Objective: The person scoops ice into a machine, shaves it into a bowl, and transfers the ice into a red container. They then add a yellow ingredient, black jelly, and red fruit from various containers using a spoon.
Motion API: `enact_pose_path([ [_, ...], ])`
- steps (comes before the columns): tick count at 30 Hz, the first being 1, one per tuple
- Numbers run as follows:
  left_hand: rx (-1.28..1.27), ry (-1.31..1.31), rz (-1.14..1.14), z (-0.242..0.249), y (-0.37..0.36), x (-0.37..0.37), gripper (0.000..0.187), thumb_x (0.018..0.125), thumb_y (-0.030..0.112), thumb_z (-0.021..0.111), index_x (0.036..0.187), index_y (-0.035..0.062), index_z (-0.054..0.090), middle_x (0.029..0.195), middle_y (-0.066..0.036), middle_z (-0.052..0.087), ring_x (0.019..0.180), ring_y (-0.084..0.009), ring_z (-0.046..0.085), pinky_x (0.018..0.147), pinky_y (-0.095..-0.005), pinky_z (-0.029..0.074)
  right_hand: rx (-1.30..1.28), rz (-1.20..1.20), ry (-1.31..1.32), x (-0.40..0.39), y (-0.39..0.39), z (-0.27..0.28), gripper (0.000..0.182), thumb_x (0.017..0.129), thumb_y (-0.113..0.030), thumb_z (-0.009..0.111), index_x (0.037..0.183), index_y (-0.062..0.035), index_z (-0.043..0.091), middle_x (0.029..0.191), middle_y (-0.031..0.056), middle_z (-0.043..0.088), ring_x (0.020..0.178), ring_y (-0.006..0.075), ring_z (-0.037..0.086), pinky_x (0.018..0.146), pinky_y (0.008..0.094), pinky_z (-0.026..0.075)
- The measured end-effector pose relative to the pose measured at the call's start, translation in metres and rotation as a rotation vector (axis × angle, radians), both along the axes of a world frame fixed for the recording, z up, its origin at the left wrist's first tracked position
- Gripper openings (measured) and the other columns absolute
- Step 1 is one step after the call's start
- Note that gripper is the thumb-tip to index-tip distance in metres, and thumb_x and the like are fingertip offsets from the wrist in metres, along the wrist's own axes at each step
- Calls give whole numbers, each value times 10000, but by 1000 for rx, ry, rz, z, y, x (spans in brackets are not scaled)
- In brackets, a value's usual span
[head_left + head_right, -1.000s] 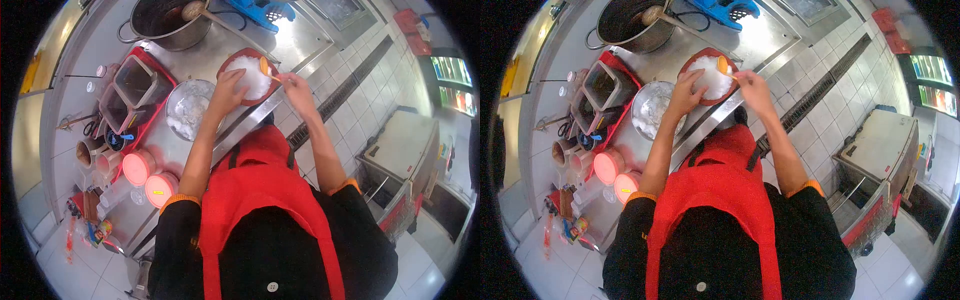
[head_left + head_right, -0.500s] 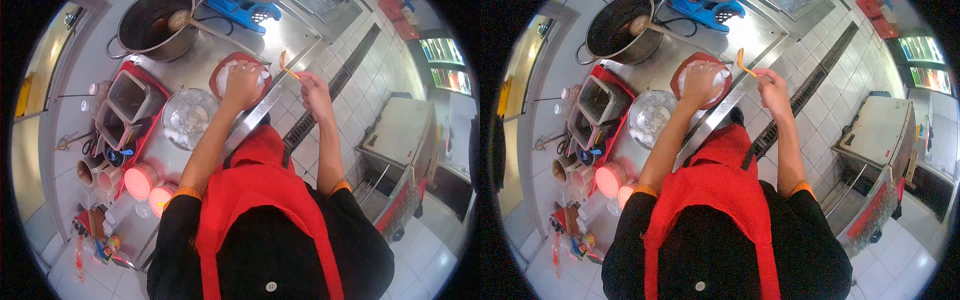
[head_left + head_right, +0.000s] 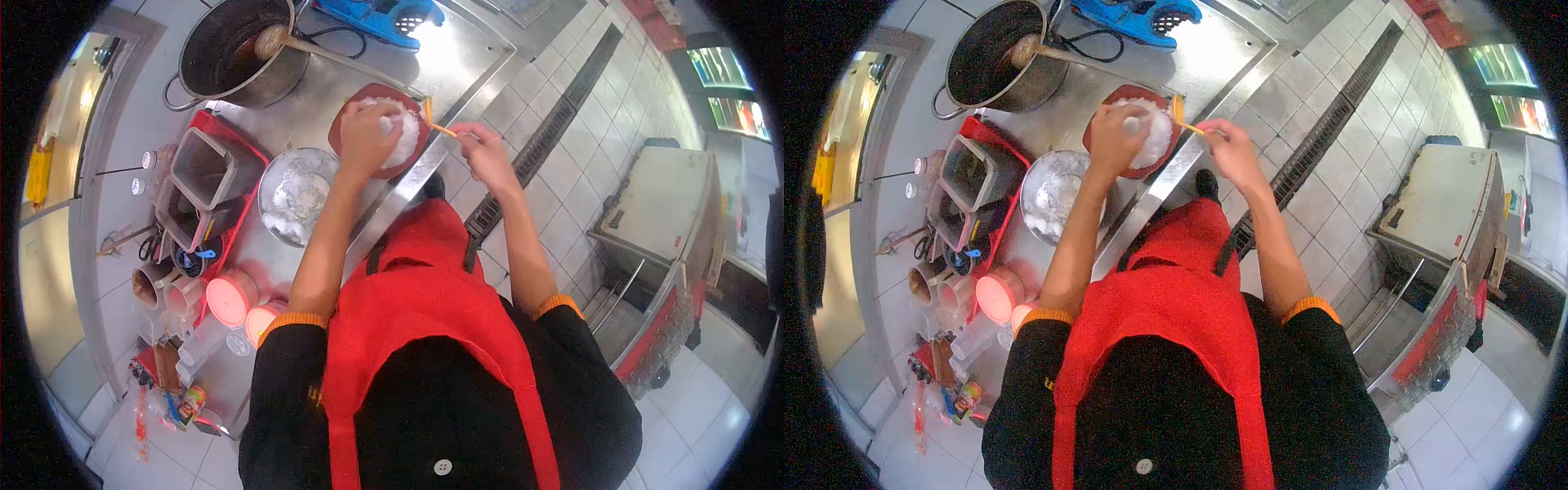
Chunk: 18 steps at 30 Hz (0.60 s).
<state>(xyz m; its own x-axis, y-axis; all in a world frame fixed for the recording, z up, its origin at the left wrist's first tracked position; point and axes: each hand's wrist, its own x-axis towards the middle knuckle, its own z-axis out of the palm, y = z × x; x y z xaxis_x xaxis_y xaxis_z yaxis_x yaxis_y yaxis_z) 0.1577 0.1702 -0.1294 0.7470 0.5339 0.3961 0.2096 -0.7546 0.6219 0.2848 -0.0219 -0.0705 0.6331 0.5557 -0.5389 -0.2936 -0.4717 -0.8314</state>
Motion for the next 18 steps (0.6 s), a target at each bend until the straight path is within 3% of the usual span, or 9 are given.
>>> enact_pose_path([
  [1, -80, 5, 27, 2, 2, -9, 131, 759, 219, 738, 875, 159, 743, 907, -23, 727, 997, -271, 578, 919, -419, 422, 3, 45, -96, -1, 6, -3, 219, 963, -184, 550, 1109, -98, 688, 695, -25, 542, 540, 74, 437, 474, 267, 339],
  [6, 6, -36, 32, -1, 7, -32, 167, 794, 230, 774, 944, 157, 781, 1003, -21, 737, 1041, -261, 567, 946, -394, 441, 112, 222, -357, -7, 29, -25, 218, 944, -176, 572, 1082, -70, 703, 690, 30, 613, 596, 133, 543, 567, 312, 432],
  [8, 23, -54, 83, -4, 3, -32, 174, 801, 223, 783, 960, 153, 790, 1028, -21, 737, 1055, -255, 563, 950, -384, 447, 167, 255, -513, -15, 34, -24, 226, 943, -169, 566, 1086, -52, 697, 697, 98, 650, 633, 171, 609, 606, 327, 475],
  [11, -23, -117, 139, -10, -1, -29, 161, 804, 200, 783, 953, 141, 797, 1059, -29, 730, 1050, -252, 575, 941, -376, 461, 142, 255, -550, -25, 40, -19, 224, 937, -159, 564, 1080, -49, 697, 762, 161, 682, 685, 207, 661, 651, 338, 504],
  [13, -263, -200, 194, -13, -6, -29, 162, 796, 185, 790, 948, 131, 796, 1081, -46, 724, 1038, -252, 593, 932, -362, 471, 143, 224, -535, -23, 40, -16, 225, 932, -166, 563, 1066, -50, 702, 762, 172, 683, 687, 228, 671, 654, 346, 509],
  [18, -246, -136, 215, -8, -9, -35, 208, 804, 139, 781, 1010, 112, 783, 1114, -83, 714, 1046, -252, 625, 943, -350, 474, 145, 295, -662, -15, 41, -18, 235, 915, -189, 555, 1029, -69, 722, 735, 187, 677, 678, 306, 682, 642, 378, 518],
])
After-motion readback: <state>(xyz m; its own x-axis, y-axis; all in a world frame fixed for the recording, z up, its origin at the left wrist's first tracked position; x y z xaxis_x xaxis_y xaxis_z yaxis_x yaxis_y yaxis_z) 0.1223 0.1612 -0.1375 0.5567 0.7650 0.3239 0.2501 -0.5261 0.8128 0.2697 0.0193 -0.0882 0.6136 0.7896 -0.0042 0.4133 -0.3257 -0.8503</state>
